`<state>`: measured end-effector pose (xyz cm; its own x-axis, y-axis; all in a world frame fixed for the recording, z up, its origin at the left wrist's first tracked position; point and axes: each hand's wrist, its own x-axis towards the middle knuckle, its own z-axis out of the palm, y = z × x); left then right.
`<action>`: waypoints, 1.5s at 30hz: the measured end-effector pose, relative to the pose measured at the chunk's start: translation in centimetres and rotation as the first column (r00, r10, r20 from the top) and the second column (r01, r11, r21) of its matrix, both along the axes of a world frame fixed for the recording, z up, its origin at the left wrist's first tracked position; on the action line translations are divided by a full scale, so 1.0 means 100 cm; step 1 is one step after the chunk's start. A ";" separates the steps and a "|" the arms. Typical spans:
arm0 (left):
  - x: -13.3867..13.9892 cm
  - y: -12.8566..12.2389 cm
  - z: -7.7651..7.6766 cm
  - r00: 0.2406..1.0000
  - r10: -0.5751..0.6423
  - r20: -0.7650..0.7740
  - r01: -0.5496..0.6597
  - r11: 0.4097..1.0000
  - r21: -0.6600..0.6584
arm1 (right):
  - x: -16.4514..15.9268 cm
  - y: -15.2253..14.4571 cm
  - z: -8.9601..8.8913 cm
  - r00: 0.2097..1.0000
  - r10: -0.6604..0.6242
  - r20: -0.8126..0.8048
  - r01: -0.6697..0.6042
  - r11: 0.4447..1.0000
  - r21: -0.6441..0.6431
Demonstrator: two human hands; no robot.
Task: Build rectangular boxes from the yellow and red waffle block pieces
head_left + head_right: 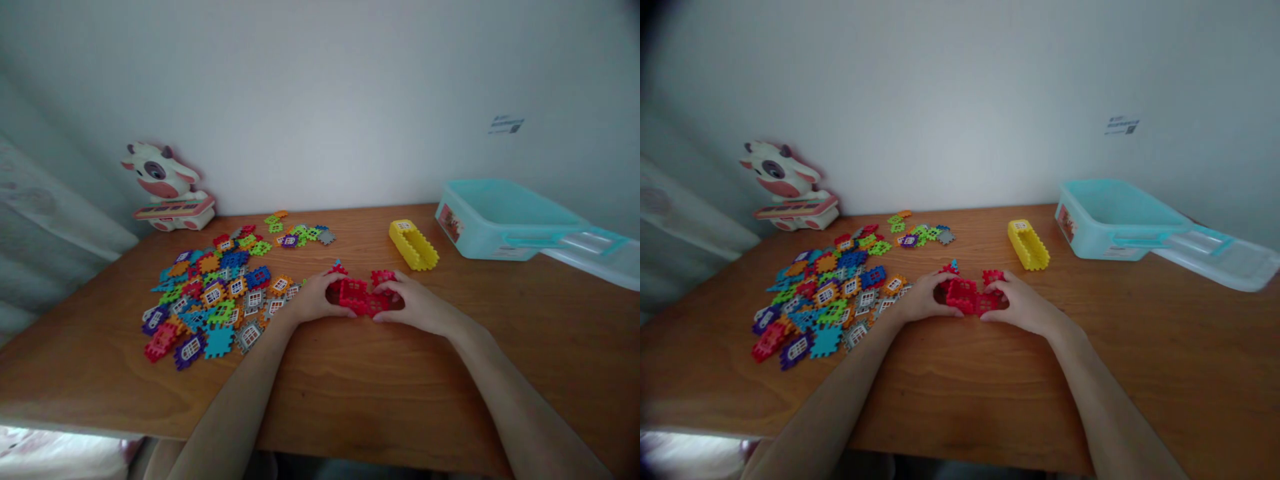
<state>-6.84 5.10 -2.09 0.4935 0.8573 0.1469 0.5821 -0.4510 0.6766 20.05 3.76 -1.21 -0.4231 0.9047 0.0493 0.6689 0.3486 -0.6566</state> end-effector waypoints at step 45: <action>0.001 0.001 -0.005 0.999 -0.044 0.013 0.043 0.997 0.056 | -0.004 0.012 -0.014 0.956 -0.090 -0.278 0.097 0.995 0.010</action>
<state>-6.78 5.24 -2.57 0.5278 0.8252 0.2014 0.5514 -0.5132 0.6577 19.65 4.93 -2.63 -0.3035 0.9369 0.1736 0.4927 0.3102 -0.8130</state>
